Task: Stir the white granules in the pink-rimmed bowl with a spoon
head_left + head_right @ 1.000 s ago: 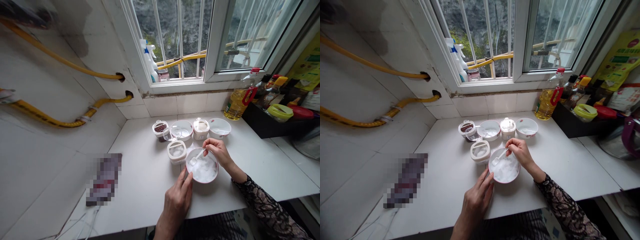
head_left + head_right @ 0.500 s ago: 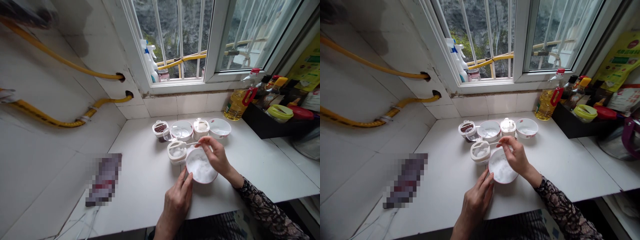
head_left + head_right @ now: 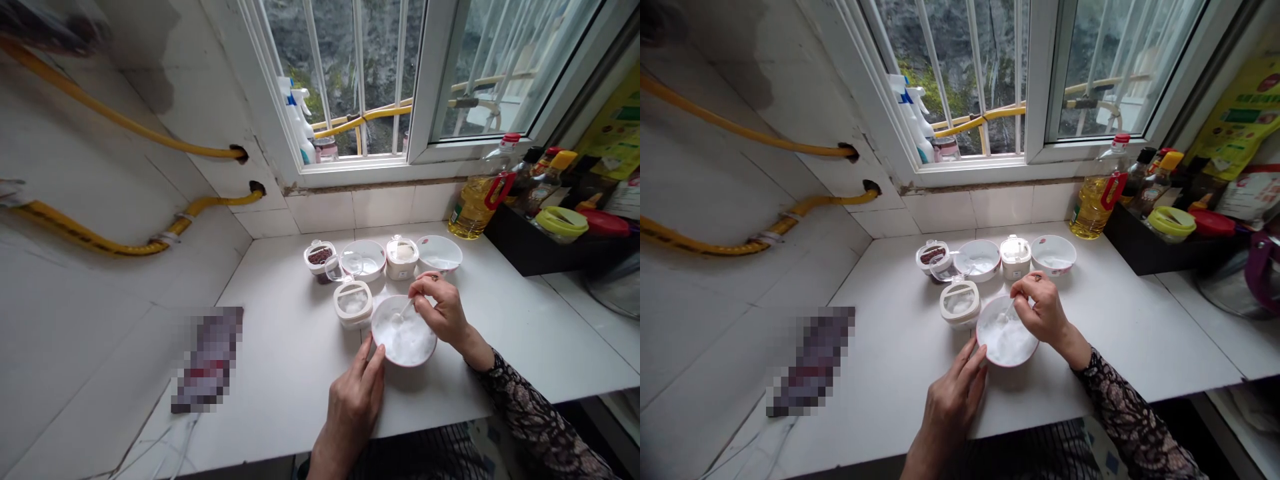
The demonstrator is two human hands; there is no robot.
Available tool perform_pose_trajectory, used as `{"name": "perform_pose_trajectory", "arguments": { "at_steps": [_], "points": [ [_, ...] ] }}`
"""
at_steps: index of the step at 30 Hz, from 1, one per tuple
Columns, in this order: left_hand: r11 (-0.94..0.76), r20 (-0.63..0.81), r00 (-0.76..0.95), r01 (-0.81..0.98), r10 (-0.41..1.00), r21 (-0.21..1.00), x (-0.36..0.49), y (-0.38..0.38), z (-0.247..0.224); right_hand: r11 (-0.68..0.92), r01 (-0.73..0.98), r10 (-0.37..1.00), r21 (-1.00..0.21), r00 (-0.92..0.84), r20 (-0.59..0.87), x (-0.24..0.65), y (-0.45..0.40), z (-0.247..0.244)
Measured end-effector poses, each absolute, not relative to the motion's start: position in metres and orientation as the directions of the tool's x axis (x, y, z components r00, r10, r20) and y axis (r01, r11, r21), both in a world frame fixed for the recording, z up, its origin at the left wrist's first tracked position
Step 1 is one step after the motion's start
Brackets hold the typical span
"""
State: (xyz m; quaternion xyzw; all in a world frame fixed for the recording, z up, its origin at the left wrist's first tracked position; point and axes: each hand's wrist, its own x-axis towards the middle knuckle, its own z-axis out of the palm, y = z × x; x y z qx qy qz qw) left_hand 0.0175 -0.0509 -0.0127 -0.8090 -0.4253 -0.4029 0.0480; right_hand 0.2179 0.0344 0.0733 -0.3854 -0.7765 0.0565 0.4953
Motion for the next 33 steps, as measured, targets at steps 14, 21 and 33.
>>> {"name": "perform_pose_trajectory", "arguments": {
  "at_steps": [14, 21, 33],
  "points": [
    [-0.631, 0.692, 0.307, 0.725, 0.654, 0.276, 0.0169, -0.0521, -0.0158, 0.411, 0.498, 0.904, -0.764, -0.114, 0.412, 0.2183, 0.0353, 0.0672],
    [-0.636, 0.694, 0.313, 0.723, 0.648, 0.269, 0.0174, -0.0519, -0.0123, 0.577, 0.556, 0.792, -0.598, -0.203, 0.575, 0.2156, 0.0357, 0.0668],
    [-0.635, 0.694, 0.306, 0.720, 0.652, 0.279, 0.0176, -0.0513, -0.0156, 0.635, 0.490, 0.759, -0.597, -0.256, 0.598, 0.2137, 0.0349, 0.0642]
  ]
}}
